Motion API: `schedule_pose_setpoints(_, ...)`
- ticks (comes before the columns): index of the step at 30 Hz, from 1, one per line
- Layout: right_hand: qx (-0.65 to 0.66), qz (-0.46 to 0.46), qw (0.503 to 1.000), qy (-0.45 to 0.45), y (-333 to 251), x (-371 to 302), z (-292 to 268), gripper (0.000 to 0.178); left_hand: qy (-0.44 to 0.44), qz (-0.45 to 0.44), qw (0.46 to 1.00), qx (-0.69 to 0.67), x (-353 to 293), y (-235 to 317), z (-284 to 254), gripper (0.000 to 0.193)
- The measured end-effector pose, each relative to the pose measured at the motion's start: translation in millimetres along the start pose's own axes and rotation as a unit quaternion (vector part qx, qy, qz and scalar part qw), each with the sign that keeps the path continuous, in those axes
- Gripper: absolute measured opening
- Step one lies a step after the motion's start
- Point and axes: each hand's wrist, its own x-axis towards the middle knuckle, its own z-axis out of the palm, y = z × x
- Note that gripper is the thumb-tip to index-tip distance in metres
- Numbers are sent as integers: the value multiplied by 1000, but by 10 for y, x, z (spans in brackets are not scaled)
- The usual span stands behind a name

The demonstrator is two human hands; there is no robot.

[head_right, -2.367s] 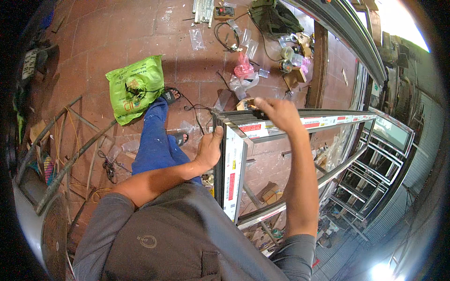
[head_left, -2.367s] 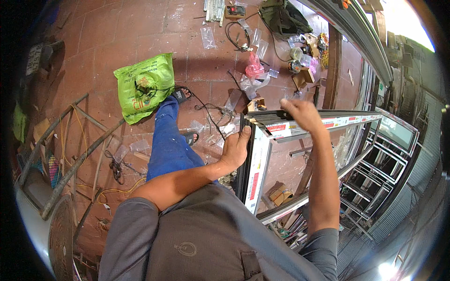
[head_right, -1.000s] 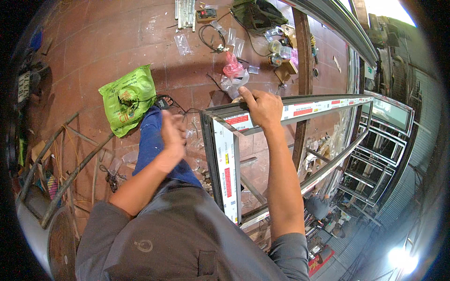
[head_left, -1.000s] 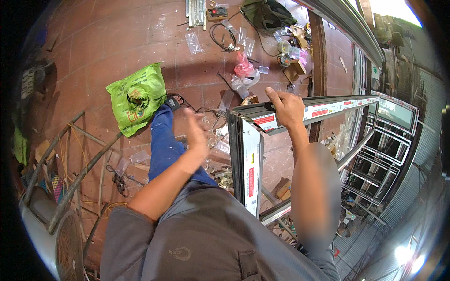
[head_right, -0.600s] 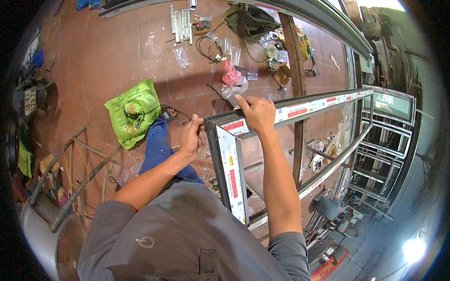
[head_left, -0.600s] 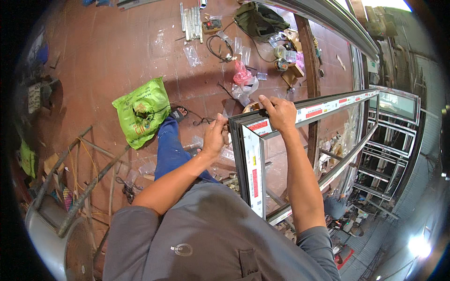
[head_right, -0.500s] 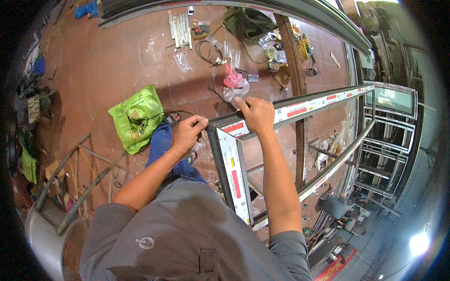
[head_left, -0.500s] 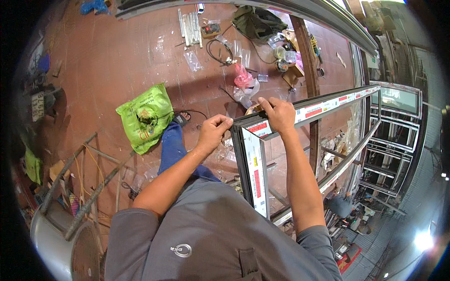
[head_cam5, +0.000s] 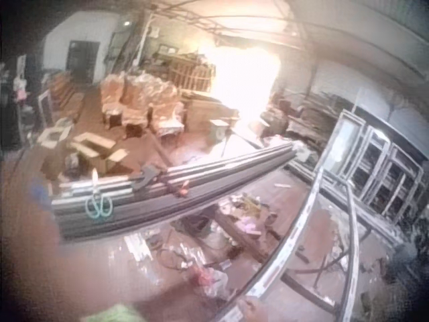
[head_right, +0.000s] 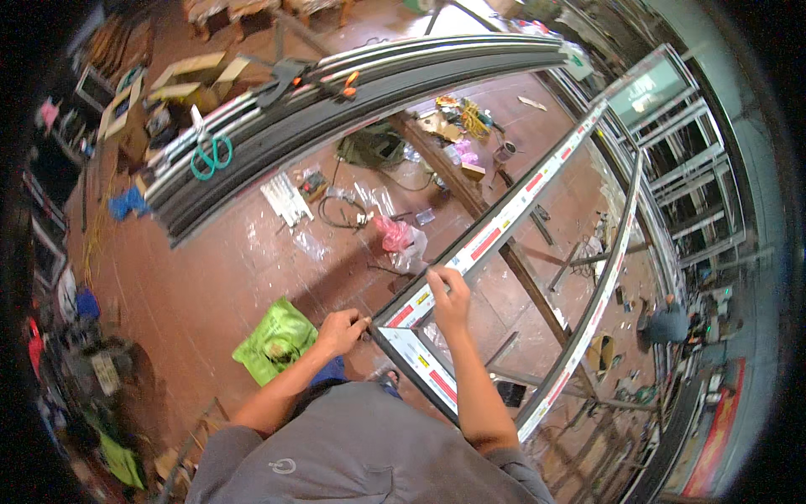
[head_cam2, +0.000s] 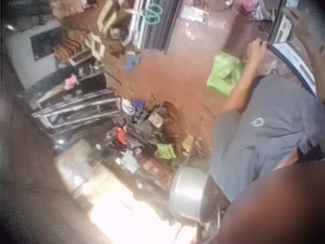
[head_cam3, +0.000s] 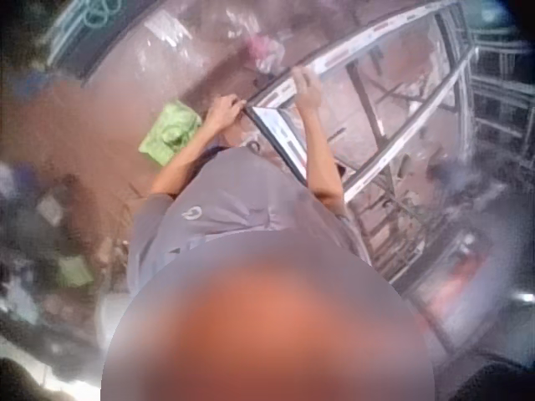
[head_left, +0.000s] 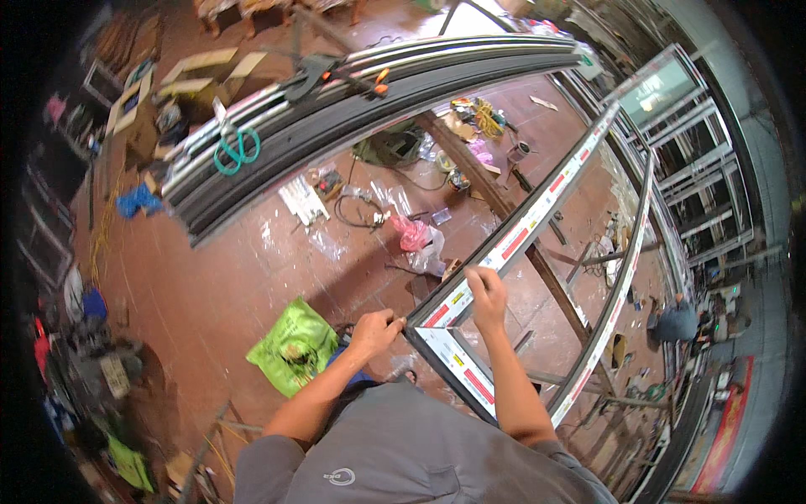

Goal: The person assembles a window frame by aligning metal profiles, drilling holes, and inserting rubber seals. They use a cordless drill and scissors to cut and fit the seals into the frame grooves.

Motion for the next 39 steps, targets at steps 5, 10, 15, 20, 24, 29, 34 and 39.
schedule_pose_setpoints(5, 3, 138, 975, 172, 12, -965, -902, 17, -103, -107, 988, -40, 160, -318, -268, 49)
schedule_pose_setpoints(10, -90, 214, 884, 406, -112, -2118, -1584, 22, -226, -21, 970, 89, 71, -754, -412, 48)
schedule_pose_setpoints(15, -27, 255, 631, 732, 259, -3538, -1766, 22, -164, -312, 925, -143, 675, -1276, -626, 63)
schedule_pose_setpoints(20, 240, 296, 452, 806, 523, -4180, -1347, 38, -77, -218, 967, -102, 1420, -425, -767, 73)
schedule_pose_setpoints(24, 452, 129, 459, 754, 461, -3879, -1196, 38, -119, 189, 969, 104, 2079, 628, -355, 42)
schedule_pose_setpoints(29, 421, 77, 443, 788, 770, -3576, -1300, 43, -319, 319, 892, 33, 1401, 2281, 1165, 35)
schedule_pose_setpoints(34, 424, 85, 419, 798, 802, -3647, -1462, 39, -485, 585, 602, 243, 82, 3089, 2923, 59)
schedule_pose_setpoints(39, 442, 104, 395, 799, 787, -3611, -1476, 44, -526, 672, 439, 279, -764, 3244, 4046, 75)
